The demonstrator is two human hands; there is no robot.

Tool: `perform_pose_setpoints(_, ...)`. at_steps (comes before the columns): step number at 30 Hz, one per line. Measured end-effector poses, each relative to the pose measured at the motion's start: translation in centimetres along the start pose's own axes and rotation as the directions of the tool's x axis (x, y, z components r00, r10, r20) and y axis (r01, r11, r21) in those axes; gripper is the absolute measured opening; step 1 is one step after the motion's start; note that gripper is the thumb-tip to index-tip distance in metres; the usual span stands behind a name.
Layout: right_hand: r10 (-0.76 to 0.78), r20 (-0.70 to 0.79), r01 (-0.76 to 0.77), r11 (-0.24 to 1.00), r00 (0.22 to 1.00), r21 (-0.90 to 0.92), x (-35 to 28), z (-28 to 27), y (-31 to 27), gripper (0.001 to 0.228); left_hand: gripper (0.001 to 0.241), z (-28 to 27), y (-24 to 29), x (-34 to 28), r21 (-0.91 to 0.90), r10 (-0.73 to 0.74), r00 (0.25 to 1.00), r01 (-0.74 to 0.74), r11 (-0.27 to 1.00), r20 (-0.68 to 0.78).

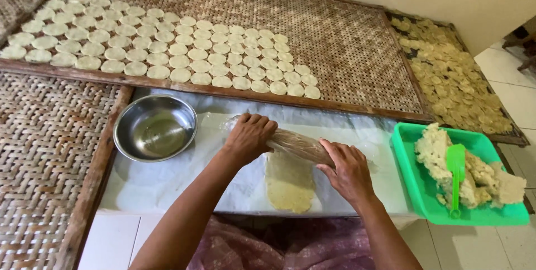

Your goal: Preparing small dough disks by rolling them out and placing them on a drying tray.

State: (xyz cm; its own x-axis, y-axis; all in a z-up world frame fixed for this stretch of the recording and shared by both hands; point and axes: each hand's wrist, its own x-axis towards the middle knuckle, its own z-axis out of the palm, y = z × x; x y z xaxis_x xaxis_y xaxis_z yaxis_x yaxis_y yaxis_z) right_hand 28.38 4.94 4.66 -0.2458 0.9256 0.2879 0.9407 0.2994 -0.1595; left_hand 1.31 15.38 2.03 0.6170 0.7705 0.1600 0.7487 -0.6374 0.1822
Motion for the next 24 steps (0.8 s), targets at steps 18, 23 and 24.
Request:
perform_pose_setpoints(18, 0.022, -0.016, -0.023, 0.999, 1.000, -0.025, -0.3, 4.0, -2.0, 0.077, 0.069, 2.5, -1.5, -4.0, 0.088, 0.008, 0.999, -0.003, 0.996, -0.051)
perform_pose_setpoints(23, 0.032, 0.128, -0.024, 0.998, 0.991, -0.064, 0.4, 4.5, 0.0, 0.073, 0.088, 0.3, -0.8, -2.4, -0.045, -0.084, 0.977, 0.095, 0.995, 0.194)
perform_pose_setpoints(24, 0.003, 0.125, 0.008, 0.996, 0.992, -0.089, 0.8, 4.5, 0.1, 0.070, 0.083, 0.8, -0.9, -1.7, -0.001, -0.099, 0.990, 0.100, 0.995, 0.096)
